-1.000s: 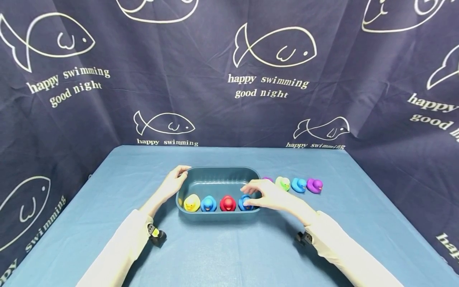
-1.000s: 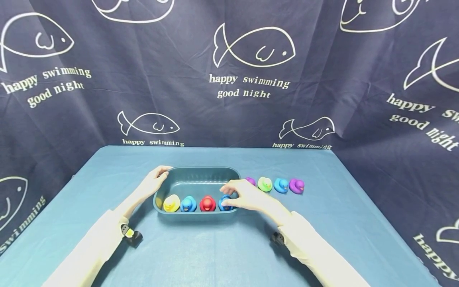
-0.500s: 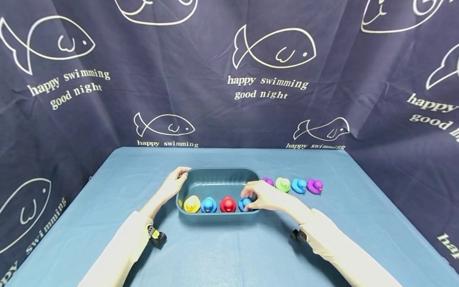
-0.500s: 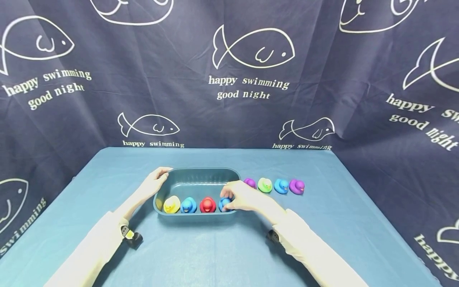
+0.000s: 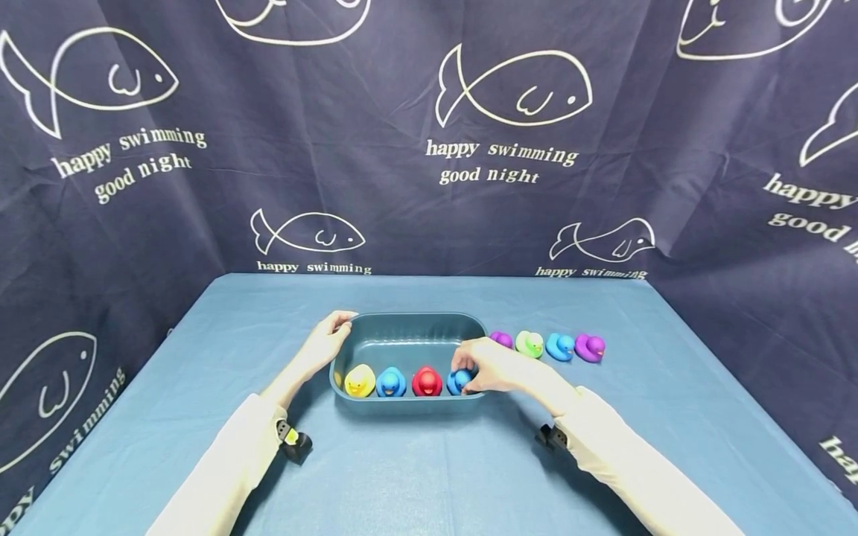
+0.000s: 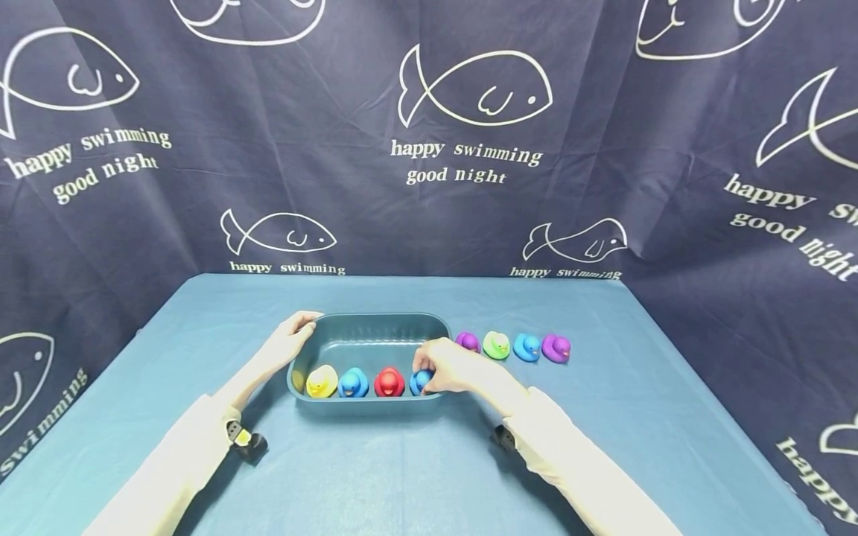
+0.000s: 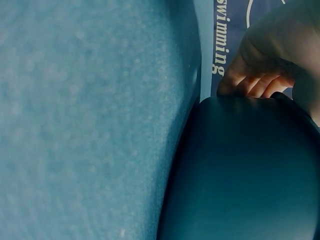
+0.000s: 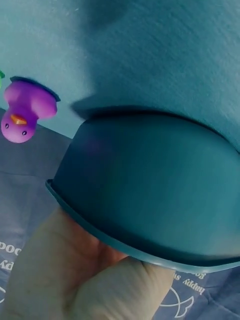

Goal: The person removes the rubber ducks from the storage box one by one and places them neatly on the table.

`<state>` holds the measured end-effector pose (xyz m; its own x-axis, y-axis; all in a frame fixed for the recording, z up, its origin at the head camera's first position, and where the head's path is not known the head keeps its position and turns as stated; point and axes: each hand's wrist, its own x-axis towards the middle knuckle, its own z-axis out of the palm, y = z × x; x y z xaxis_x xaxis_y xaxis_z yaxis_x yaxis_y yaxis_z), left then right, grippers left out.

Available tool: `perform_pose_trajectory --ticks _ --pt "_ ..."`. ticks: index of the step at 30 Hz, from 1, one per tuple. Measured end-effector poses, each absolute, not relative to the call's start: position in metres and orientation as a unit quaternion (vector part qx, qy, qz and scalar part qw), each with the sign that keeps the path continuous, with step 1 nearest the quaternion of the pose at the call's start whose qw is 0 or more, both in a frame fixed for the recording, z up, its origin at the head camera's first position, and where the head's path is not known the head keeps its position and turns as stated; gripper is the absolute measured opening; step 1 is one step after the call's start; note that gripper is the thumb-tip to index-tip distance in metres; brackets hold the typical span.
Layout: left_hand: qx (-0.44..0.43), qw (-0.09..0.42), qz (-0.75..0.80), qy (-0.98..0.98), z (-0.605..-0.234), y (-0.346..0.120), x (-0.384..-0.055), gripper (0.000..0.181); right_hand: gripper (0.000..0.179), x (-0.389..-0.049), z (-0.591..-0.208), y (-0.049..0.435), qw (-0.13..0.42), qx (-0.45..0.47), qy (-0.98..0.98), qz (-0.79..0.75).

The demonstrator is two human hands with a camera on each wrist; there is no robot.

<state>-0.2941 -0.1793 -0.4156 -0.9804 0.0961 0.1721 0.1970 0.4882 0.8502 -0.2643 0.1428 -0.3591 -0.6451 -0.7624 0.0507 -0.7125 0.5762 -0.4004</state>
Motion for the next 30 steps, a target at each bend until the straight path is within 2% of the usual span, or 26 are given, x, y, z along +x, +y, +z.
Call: perform_pose_trajectory --ticks 10,23,30 --pt "-0.082 0.048 -0.501 -0.860 -0.415 -0.178 -0.293 0.031 0.024 -0.263 -0.363 0.146 0.039 -0.411 0.888 -0.205" --pt "-0.085 0.047 -0.500 -0.861 -0.417 -0.180 -0.293 0.031 0.028 -0.262 -0.370 0.156 -0.020 -0.460 0.849 -0.259" --pt "-0.077 0.040 -0.498 -0.863 -0.416 -0.180 -0.294 0.031 0.034 -0.257 -0.370 0.158 -0.021 -0.456 0.845 -0.278"
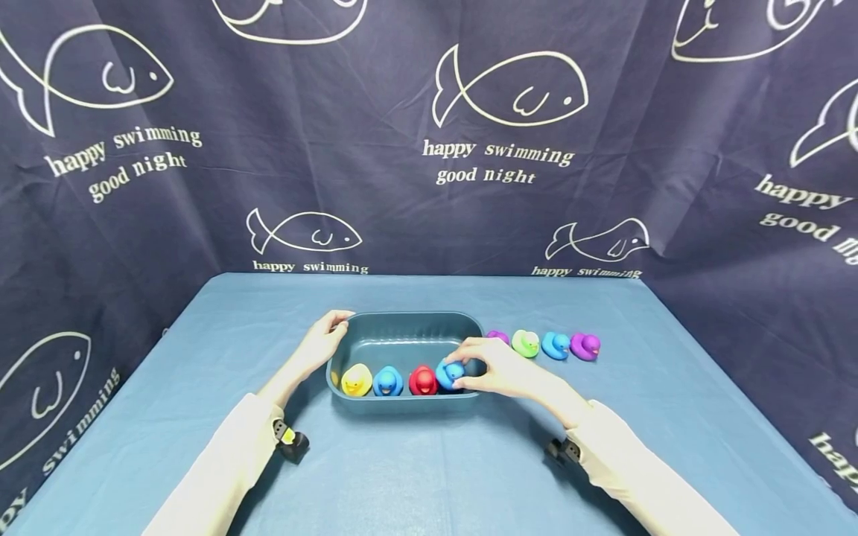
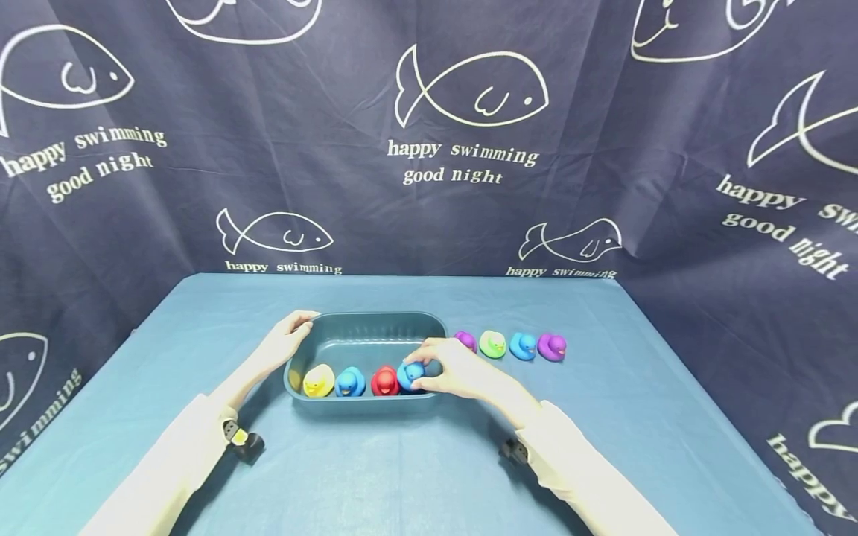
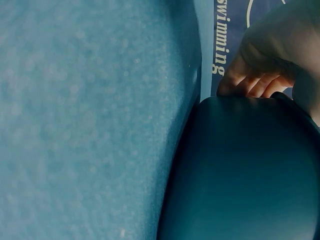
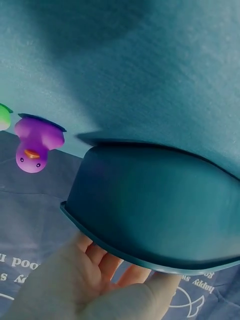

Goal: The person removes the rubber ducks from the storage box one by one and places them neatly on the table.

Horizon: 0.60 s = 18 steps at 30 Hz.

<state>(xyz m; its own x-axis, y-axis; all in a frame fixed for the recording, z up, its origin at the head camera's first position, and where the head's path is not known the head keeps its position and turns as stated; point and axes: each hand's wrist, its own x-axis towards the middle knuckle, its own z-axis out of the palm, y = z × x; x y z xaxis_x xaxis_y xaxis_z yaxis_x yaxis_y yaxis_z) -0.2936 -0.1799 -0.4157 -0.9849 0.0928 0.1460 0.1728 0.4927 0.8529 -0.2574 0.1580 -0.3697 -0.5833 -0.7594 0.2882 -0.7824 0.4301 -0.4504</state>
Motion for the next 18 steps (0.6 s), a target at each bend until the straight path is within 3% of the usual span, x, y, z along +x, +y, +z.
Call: perform_pose_trajectory --ticks 7,18 --pt "-0.085 0.050 -0.493 -0.864 -0.4160 -0.1796 -0.2936 0.030 0.032 -0.2516 -0.3672 0.1586 0.002 0.409 -0.861 0.304" --pt "-0.085 0.053 -0.499 -0.861 -0.4166 -0.1789 -0.2943 0.031 0.035 -0.2539 -0.3695 0.1635 0.075 0.432 -0.844 0.308"
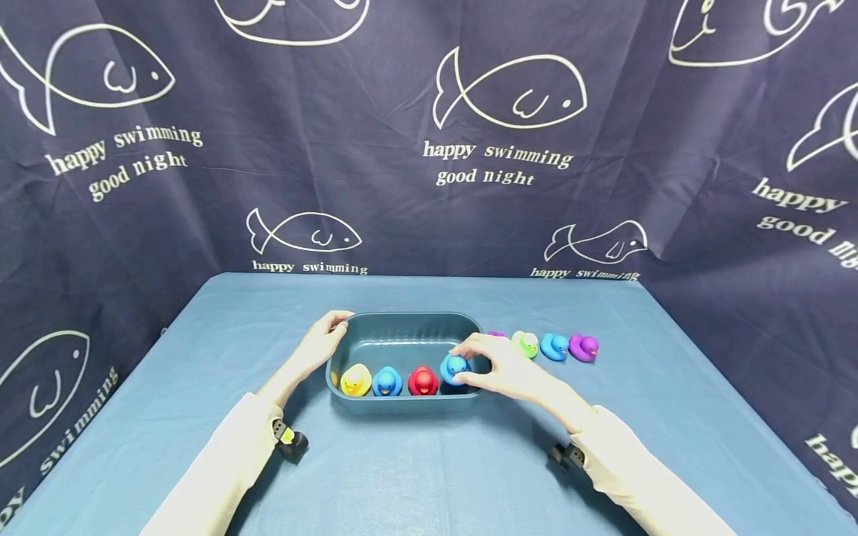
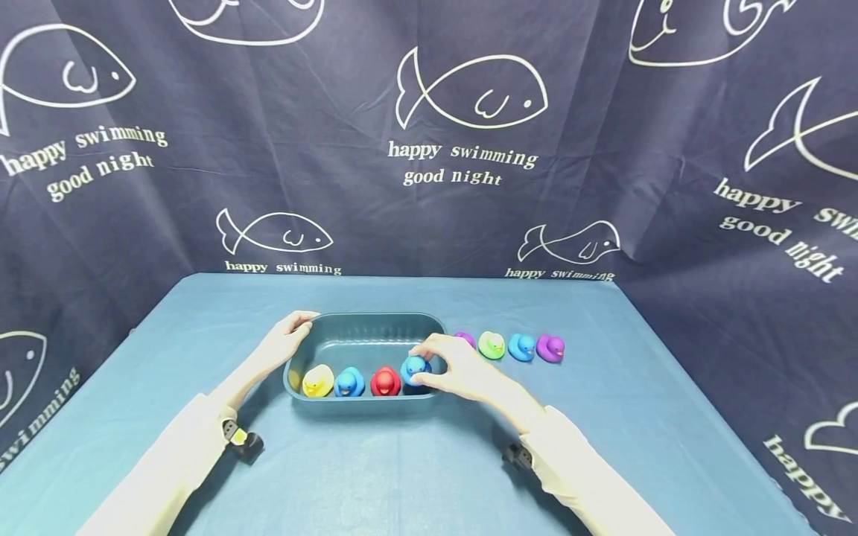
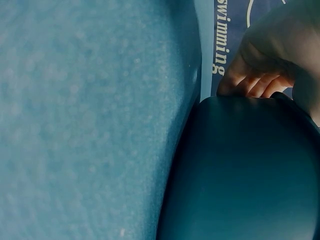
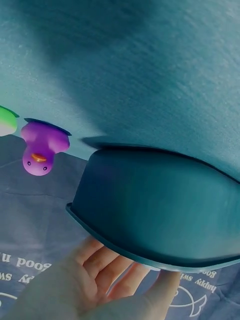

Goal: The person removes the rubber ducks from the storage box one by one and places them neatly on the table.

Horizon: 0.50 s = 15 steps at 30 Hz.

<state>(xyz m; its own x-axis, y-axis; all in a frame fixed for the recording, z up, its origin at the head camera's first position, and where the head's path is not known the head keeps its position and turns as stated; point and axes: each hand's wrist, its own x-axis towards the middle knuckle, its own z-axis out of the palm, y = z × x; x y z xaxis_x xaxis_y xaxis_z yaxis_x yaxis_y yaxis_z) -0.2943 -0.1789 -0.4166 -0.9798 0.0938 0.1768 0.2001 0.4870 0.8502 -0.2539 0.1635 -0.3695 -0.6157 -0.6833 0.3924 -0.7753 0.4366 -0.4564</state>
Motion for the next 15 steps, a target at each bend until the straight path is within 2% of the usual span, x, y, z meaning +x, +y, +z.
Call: perform_pose_trajectory --ticks 4,15 --pt "-0.085 0.050 -0.500 -0.860 -0.4167 -0.1788 -0.2943 0.031 0.034 -0.2549 -0.3696 0.1657 0.101 0.442 -0.833 0.318" --pt "-0.083 0.049 -0.497 -0.862 -0.4166 -0.1798 -0.2945 0.031 0.038 -0.2493 -0.3655 0.1703 0.086 0.416 -0.841 0.334"
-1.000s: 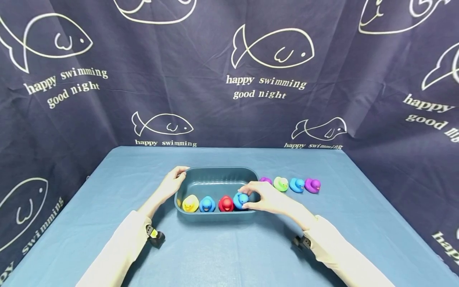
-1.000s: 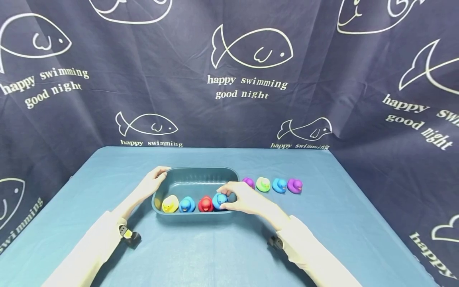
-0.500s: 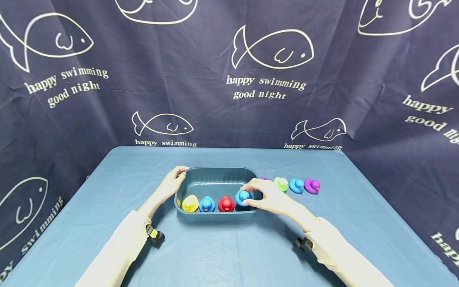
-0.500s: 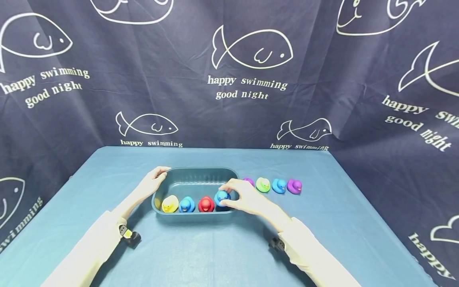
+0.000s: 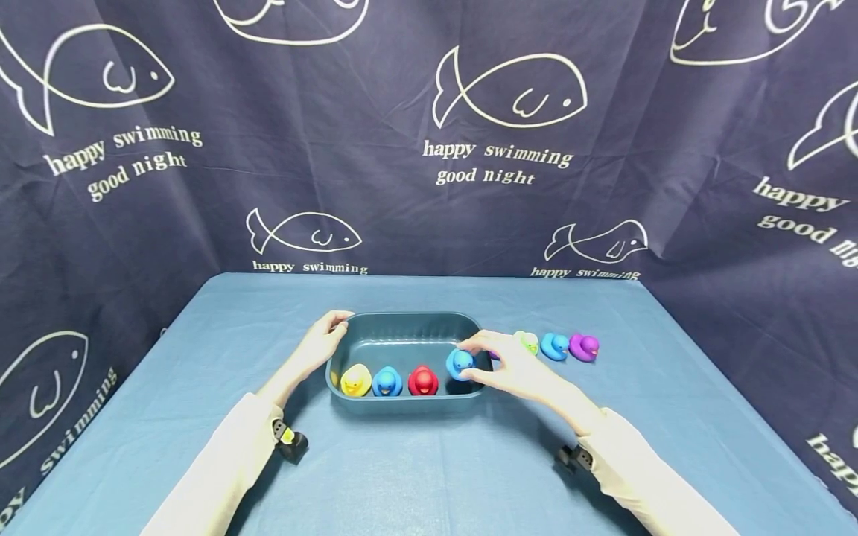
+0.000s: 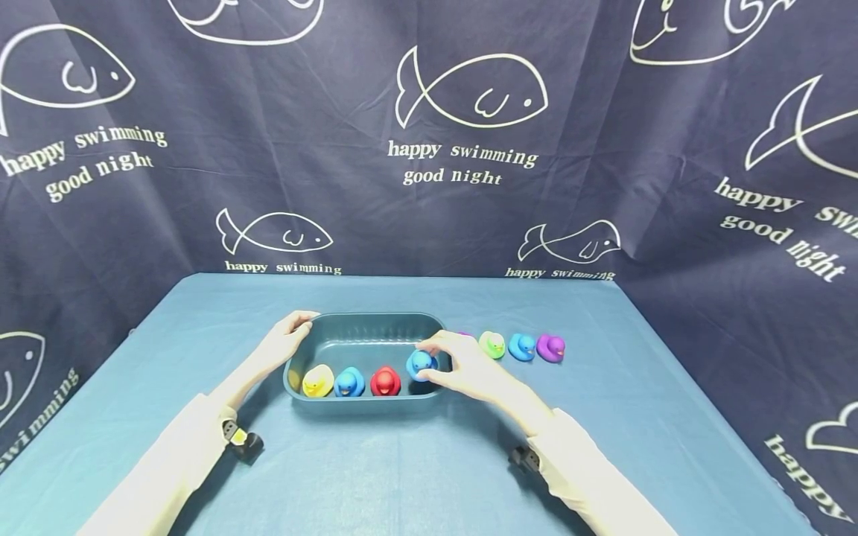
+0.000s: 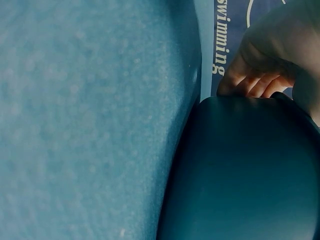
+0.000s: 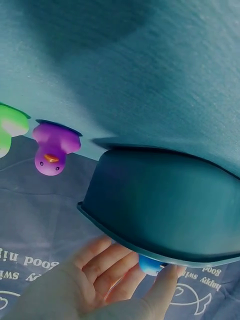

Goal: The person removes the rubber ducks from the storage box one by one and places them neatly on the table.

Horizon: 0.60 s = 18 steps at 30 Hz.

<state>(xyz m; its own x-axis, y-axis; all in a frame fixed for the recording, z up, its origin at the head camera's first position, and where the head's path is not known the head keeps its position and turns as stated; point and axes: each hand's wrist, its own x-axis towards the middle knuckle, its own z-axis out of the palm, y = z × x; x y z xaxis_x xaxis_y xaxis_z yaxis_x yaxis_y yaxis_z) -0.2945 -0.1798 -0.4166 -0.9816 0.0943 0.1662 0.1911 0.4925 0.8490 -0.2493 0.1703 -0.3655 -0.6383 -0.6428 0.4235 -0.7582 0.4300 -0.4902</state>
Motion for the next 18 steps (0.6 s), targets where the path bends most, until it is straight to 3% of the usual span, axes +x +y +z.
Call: perform_pose_trajectory --ticks 4,12,18 --pt "-0.082 0.048 -0.496 -0.863 -0.415 -0.179 -0.293 0.031 0.035 -0.248 -0.365 0.174 0.086 0.409 -0.842 0.340" --pt "-0.082 0.050 -0.494 -0.864 -0.415 -0.179 -0.292 0.031 0.033 -0.250 -0.364 0.181 0.150 0.416 -0.846 0.298" --pt "-0.088 0.053 -0.497 -0.861 -0.415 -0.179 -0.292 0.031 0.034 -0.251 -0.362 0.185 0.137 0.425 -0.837 0.315"
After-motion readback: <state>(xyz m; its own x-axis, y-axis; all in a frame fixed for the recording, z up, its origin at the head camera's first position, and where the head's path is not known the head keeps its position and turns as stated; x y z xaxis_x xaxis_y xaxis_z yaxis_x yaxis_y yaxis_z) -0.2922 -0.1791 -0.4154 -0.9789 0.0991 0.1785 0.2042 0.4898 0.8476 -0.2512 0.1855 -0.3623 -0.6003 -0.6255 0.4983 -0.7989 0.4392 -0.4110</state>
